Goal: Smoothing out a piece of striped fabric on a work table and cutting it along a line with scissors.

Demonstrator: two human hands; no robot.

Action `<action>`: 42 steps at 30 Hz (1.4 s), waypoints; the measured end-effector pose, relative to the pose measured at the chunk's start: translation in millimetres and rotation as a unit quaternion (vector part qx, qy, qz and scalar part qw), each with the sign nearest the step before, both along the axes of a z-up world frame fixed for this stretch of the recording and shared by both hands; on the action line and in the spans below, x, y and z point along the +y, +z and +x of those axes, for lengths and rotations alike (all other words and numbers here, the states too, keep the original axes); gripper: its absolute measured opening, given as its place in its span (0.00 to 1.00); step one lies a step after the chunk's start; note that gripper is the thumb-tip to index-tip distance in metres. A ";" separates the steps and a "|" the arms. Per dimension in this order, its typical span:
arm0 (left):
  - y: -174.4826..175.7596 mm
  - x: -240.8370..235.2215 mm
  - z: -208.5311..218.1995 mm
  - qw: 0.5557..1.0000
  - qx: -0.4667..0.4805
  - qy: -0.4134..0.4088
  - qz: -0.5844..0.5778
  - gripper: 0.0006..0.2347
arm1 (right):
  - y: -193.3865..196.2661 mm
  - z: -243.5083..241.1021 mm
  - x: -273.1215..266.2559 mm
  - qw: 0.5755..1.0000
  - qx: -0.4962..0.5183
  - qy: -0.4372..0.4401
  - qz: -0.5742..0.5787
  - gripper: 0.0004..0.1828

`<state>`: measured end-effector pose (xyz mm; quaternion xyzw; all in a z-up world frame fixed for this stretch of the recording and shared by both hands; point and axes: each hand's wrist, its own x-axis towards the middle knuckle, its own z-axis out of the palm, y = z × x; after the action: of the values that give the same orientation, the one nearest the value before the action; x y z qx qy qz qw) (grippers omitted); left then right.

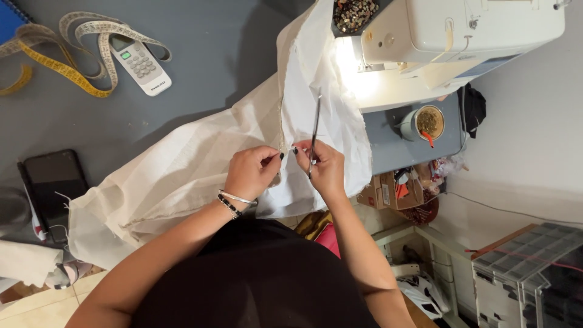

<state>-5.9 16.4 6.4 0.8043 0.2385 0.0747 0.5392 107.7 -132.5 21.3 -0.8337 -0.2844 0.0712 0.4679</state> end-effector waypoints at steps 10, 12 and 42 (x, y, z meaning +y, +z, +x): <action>17.0 2.9 11.9 0.997 -0.006 0.017 -0.076 0.11 | 11.5 -6.5 -2.0 0.996 0.080 -0.008 0.031 0.04; 6.8 2.3 21.1 0.997 -0.016 0.010 -0.075 0.07 | 12.5 -6.3 -4.4 0.995 0.096 -0.022 0.022 0.05; 5.3 7.6 19.8 0.983 0.030 0.023 -0.179 0.09 | -12.7 -46.1 -95.3 0.945 0.194 0.191 -0.183 0.18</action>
<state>13.9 24.0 11.7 0.6913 0.2825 0.0187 0.6648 61.6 -227.7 8.6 -0.8053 -0.3239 0.3702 0.3309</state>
